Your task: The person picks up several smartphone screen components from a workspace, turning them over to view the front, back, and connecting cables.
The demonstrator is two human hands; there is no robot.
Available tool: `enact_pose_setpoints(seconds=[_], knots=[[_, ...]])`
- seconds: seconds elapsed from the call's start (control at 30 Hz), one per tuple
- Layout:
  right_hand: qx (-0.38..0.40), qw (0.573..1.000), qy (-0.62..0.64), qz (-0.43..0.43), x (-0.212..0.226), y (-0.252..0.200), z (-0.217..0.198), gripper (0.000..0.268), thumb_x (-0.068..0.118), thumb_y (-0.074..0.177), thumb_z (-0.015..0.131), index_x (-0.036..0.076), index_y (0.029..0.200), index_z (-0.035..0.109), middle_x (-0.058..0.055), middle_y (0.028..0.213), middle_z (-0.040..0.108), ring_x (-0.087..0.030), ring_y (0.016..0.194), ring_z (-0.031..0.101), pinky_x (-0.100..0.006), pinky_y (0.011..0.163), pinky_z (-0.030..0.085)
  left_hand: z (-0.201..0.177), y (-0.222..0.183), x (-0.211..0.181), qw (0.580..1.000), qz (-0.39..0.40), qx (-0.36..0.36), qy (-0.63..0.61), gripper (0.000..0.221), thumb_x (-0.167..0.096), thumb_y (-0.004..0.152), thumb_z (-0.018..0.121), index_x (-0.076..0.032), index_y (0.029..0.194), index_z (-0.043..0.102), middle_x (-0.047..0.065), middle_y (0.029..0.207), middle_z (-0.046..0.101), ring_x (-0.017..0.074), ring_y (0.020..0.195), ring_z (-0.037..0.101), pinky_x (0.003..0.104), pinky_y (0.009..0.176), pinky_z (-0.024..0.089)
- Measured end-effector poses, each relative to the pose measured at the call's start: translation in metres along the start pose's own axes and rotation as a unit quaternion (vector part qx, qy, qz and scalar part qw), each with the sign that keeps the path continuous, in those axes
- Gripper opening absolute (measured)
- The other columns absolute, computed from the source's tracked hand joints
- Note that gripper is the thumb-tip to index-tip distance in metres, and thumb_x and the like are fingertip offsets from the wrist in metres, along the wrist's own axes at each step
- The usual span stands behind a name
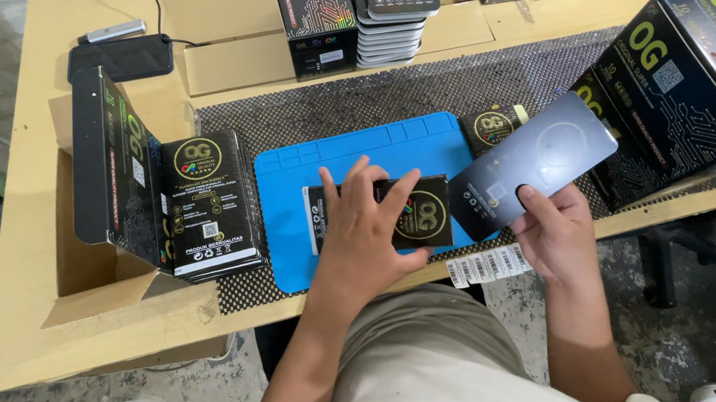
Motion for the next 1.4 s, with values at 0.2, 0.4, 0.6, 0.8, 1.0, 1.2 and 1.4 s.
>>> enact_pose_setpoints(seconds=[0.2,0.4,0.6,0.8,1.0,1.2,1.4], knots=[[-0.029,0.999,0.031,-0.002,-0.015,0.006,-0.017,0.013,-0.007,0.098,0.057,-0.006,0.111,0.060,-0.019,0.093,0.069,-0.034,0.086,0.076,-0.053,0.078,0.068,0.006,0.001,-0.011,0.999,-0.005,-0.008,0.030,0.103,-0.046,0.065,0.091,-0.018,0.152,0.043,0.013,0.125,0.038,0.0458,0.137,0.040,0.087,0.112,0.015],[-0.011,0.999,0.030,-0.014,-0.010,0.002,0.016,0.014,-0.008,0.096,0.057,-0.004,0.109,0.062,-0.018,0.089,0.069,-0.031,0.080,0.076,-0.052,0.076,0.070,0.011,0.002,-0.013,0.998,-0.015,-0.008,0.057,0.108,-0.049,0.067,0.089,-0.017,0.156,0.037,0.013,0.125,0.038,0.0418,0.135,0.045,0.085,0.113,0.021],[0.023,0.998,0.030,-0.047,0.023,-0.021,0.088,0.007,-0.006,0.097,0.061,-0.004,0.102,0.065,-0.012,0.086,0.069,-0.021,0.083,0.075,-0.040,0.077,0.066,0.007,0.003,-0.018,0.999,-0.021,-0.041,-0.011,0.107,-0.049,0.068,0.090,-0.019,0.157,0.039,0.011,0.124,0.039,0.0369,0.121,0.053,0.080,0.108,0.036],[0.172,0.983,-0.004,-0.070,0.004,-0.031,0.071,0.050,0.013,0.102,0.044,-0.010,0.147,0.045,-0.029,0.132,0.063,-0.038,0.126,0.061,-0.057,0.107,0.052,0.003,0.002,-0.022,0.994,-0.028,-0.083,-0.061,0.098,-0.049,0.069,0.086,-0.020,0.153,0.046,0.010,0.118,0.041,0.0330,0.102,0.060,0.058,0.082,0.053],[0.212,0.950,-0.202,-0.107,0.022,-0.036,0.076,0.063,0.020,0.100,0.047,-0.004,0.156,0.033,-0.028,0.147,0.053,-0.038,0.136,0.050,-0.055,0.110,0.046,0.005,0.000,-0.025,0.986,-0.012,-0.095,-0.136,0.099,-0.049,0.063,0.087,-0.021,0.151,0.050,0.008,0.120,0.043,0.0383,0.101,0.062,0.057,0.081,0.053],[0.302,0.942,-0.117,-0.091,0.045,-0.055,0.114,0.091,0.036,0.101,0.051,0.010,0.164,-0.010,-0.038,0.160,0.026,-0.047,0.144,0.030,-0.064,0.113,0.036,0.005,0.005,-0.034,0.970,-0.005,-0.117,-0.211,0.090,-0.048,0.073,0.085,-0.013,0.149,0.051,0.013,0.120,0.043,0.0416,0.098,0.061,0.062,0.085,0.053],[0.342,0.922,-0.174,-0.044,-0.001,-0.060,0.067,0.070,0.006,0.063,0.097,-0.007,0.118,0.054,-0.017,0.105,0.070,-0.035,0.098,0.076,-0.046,0.082,0.065,0.024,0.009,-0.040,0.911,-0.050,-0.136,-0.385,0.102,-0.050,0.082,0.082,-0.007,0.160,0.032,0.020,0.130,0.033,0.0433,0.110,0.050,0.065,0.097,0.046]])
Point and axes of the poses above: each hand's wrist, its own y-axis towards the middle knuckle, its own z-axis out of the palm, x = y × z, the point moved 3 cm from there along y, towards the middle knuckle
